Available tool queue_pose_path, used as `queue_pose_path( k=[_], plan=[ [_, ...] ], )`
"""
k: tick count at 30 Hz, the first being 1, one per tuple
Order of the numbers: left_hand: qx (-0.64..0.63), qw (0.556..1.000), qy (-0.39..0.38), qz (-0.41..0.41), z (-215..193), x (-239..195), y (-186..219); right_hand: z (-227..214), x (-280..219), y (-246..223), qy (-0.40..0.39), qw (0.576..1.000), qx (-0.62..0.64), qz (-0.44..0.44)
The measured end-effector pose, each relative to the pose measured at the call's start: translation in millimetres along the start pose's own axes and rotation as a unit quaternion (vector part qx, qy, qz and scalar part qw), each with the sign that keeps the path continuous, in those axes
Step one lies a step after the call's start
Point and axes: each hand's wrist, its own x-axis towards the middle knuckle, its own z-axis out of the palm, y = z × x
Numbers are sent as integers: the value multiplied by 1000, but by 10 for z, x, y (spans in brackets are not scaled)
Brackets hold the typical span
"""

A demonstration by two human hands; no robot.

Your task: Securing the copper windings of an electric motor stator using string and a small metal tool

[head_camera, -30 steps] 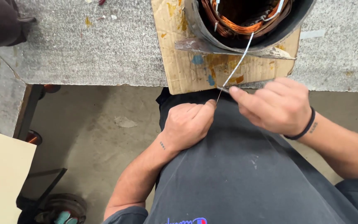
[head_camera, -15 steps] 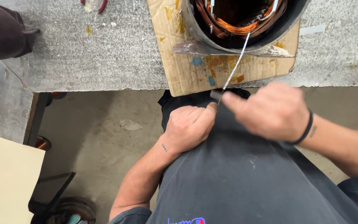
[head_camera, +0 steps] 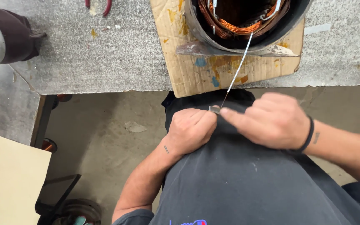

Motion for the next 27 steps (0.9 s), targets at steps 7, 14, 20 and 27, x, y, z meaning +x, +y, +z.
queue_pose_path(
  k=[7,14,20,27],
  plan=[
    [-150,982,-34,-112,30,-80,14,111,-132,96,21,1000,2,13],
    [-378,889,-57,-250,-47,-83,0,220,-147,138,95,994,38,37],
    [-491,832,-25,-258,20,-165,-47,212,-79,170,136,990,18,17],
    [-555,810,4,-187,80,-218,-257,399,-356,164,33,986,120,108]
  ],
)
